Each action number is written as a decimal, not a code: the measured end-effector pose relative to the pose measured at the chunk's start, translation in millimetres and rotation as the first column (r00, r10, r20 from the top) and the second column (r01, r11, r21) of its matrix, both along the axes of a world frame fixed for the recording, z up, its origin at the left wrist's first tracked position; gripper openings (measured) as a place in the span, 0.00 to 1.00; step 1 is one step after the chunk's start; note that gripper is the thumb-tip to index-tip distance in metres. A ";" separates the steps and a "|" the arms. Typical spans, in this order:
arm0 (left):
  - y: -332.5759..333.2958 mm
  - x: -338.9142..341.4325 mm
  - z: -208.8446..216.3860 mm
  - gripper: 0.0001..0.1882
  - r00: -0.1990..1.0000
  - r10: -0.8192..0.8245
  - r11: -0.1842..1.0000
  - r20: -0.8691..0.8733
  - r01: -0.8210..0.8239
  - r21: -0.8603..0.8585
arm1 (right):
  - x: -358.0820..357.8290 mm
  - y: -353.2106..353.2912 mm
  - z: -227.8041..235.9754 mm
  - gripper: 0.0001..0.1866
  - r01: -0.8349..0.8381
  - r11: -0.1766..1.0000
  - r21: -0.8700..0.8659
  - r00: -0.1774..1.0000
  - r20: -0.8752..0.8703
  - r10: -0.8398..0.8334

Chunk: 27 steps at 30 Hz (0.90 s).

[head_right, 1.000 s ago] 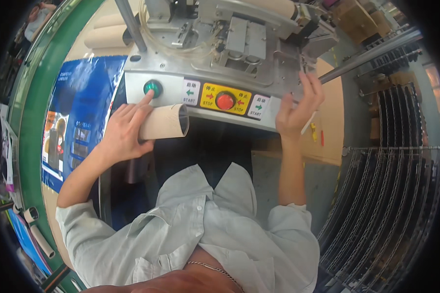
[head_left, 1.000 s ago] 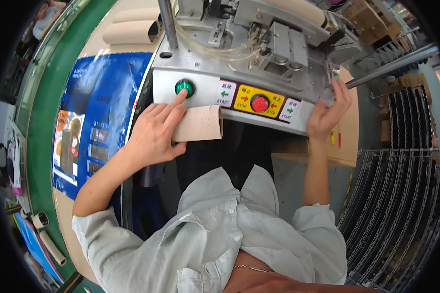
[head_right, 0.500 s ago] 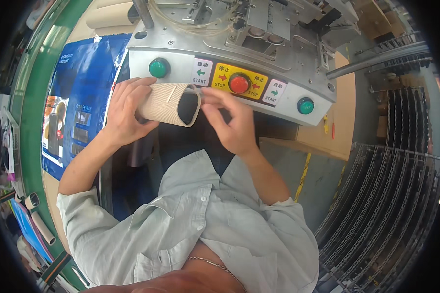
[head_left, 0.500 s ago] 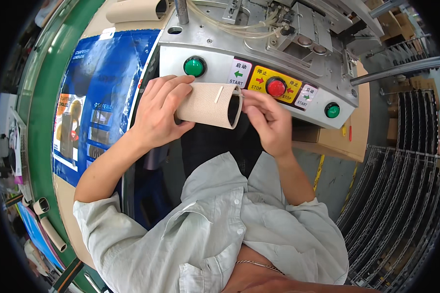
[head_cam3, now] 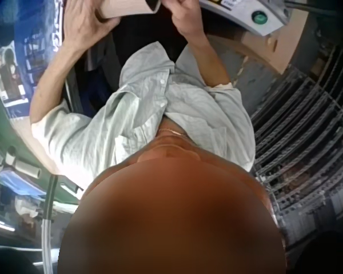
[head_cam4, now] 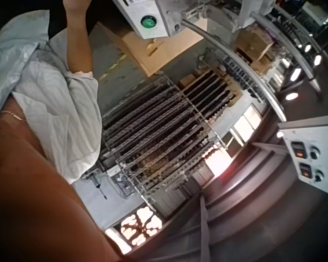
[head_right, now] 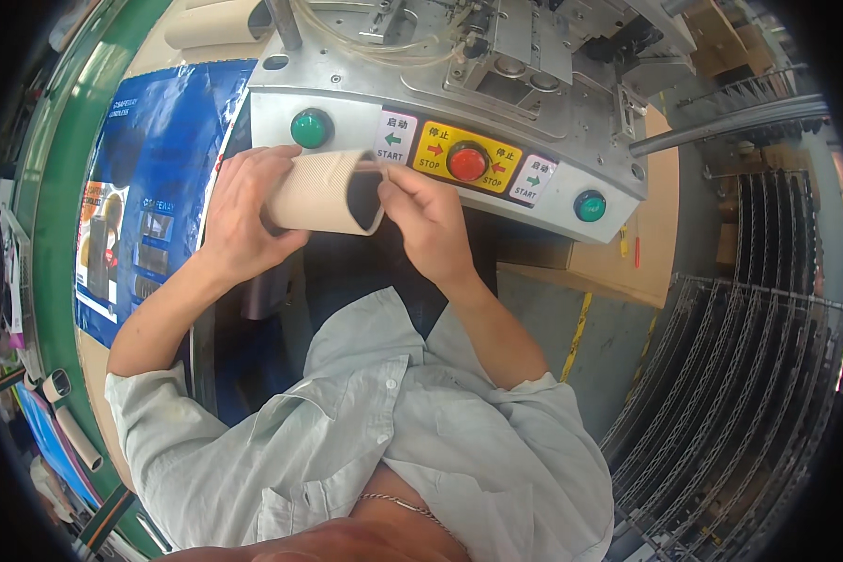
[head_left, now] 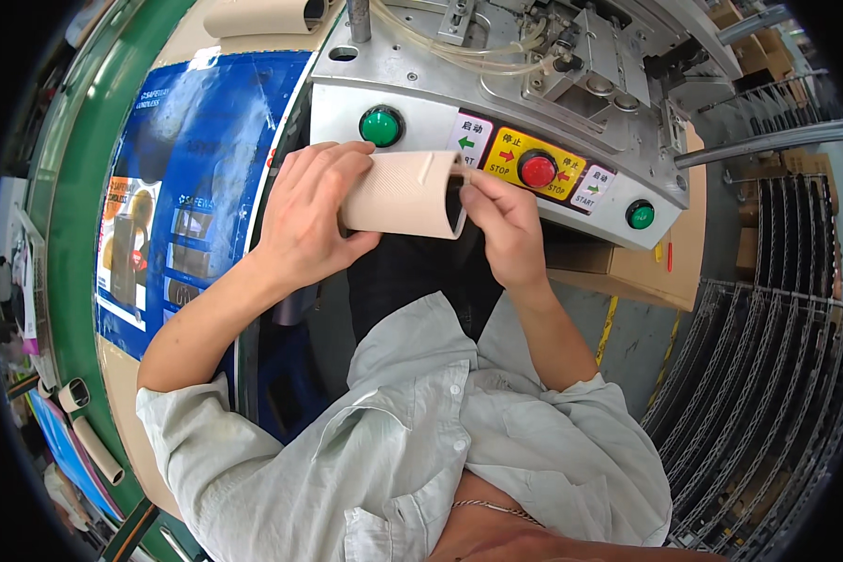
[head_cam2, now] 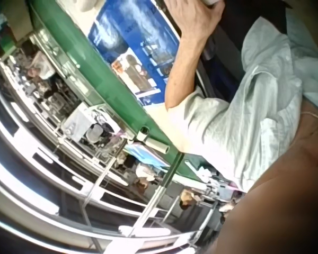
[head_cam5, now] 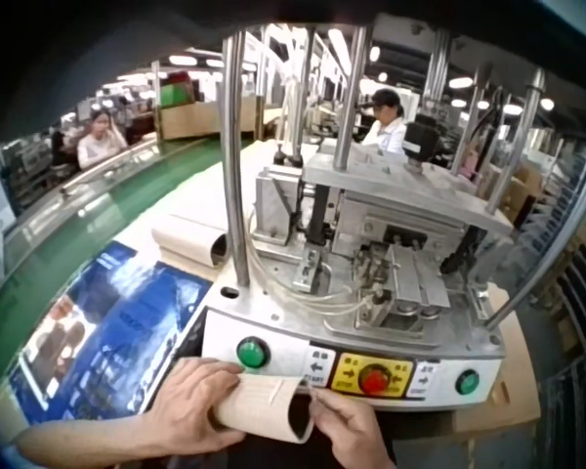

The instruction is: Manually feed cardboard tubes into a semi-automated labeling machine and retrieve them once processed.

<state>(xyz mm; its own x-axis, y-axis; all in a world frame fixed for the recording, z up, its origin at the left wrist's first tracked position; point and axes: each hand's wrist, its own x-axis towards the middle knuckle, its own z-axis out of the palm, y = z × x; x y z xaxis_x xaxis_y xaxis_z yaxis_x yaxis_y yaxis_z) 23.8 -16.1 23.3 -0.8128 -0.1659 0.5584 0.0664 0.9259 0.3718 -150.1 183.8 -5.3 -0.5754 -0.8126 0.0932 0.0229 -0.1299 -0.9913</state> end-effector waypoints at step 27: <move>-135.1 15.6 67.4 0.37 0.967 0.250 0.721 0.047 -0.218 0.657 | 7.1 39.0 -138.4 0.26 -0.218 0.934 0.285 0.974 0.130 0.188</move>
